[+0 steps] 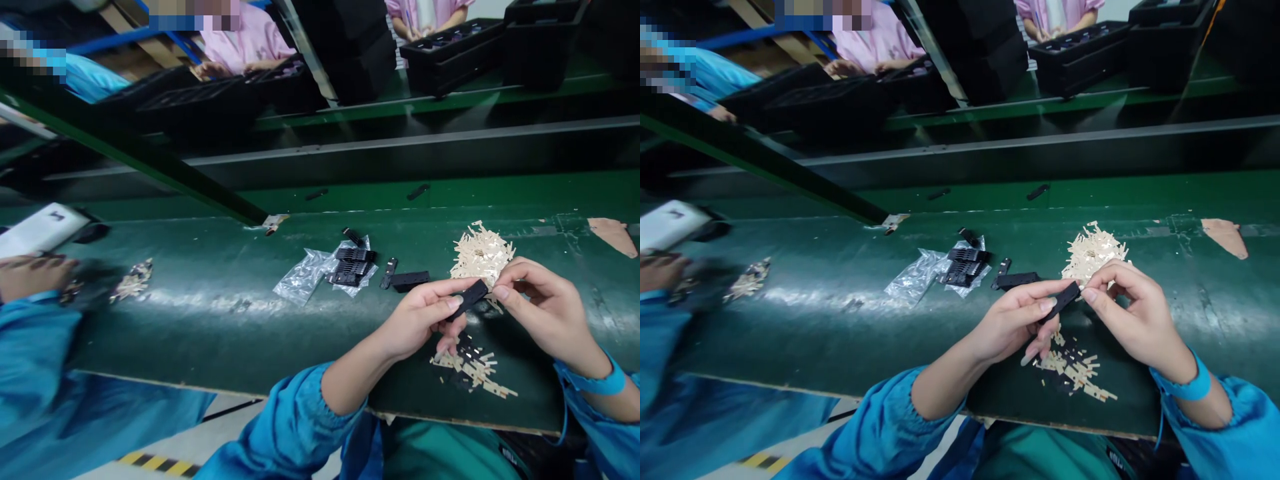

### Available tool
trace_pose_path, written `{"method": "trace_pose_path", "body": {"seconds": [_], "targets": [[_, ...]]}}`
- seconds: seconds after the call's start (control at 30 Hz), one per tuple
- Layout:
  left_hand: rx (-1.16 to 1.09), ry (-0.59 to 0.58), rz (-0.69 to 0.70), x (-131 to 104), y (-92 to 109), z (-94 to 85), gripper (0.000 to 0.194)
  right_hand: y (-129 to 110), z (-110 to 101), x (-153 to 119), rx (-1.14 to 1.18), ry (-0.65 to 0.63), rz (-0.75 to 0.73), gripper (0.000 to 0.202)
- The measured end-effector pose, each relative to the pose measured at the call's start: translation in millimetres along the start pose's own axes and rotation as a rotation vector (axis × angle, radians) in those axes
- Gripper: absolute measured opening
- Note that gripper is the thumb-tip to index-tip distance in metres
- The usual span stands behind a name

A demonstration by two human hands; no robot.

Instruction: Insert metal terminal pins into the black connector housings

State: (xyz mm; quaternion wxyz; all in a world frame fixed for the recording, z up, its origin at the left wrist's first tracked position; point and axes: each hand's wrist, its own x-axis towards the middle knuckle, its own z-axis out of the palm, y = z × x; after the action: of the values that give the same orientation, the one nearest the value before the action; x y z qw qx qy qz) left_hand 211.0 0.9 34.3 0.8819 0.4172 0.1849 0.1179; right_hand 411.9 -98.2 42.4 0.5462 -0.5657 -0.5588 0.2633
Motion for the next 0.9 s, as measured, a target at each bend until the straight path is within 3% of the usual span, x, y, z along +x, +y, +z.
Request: {"method": "trace_pose_path", "body": {"seconds": [0.33, 0.47, 0.53, 0.63, 0.7, 0.8, 0.9], "targets": [[-0.005, -0.015, -0.048, 0, 0, 0.2, 0.061, 0, 5, -1, -0.010, 0.012, 0.054, 0.014], [0.039, -0.059, -0.071, -1, 7, -4.3, 0.056, 3, -2, 4, 0.074, 0.007, 0.242, 0.031], [0.109, -0.110, -0.093, -1, 11, -7.3, 0.056, 2, -7, 8, 0.123, -0.141, 0.351, 0.036], [0.293, -0.159, -0.088, 0, 15, -10.4, 0.058, -1, -10, 12, 0.216, -0.541, 0.459, 0.037], [0.444, -0.167, -0.078, 3, 14, -10.2, 0.059, -4, -10, 11, 0.213, -0.654, 0.495, 0.039], [0.734, -0.029, -0.028, 4, 14, -6.2, 0.064, -3, -25, -1, 0.077, -0.529, 0.521, 0.040], [0.968, 0.200, 0.113, 1, 19, -1.4, 0.057, 6, -74, -28, -0.114, -0.208, 0.598, 0.038]]}}
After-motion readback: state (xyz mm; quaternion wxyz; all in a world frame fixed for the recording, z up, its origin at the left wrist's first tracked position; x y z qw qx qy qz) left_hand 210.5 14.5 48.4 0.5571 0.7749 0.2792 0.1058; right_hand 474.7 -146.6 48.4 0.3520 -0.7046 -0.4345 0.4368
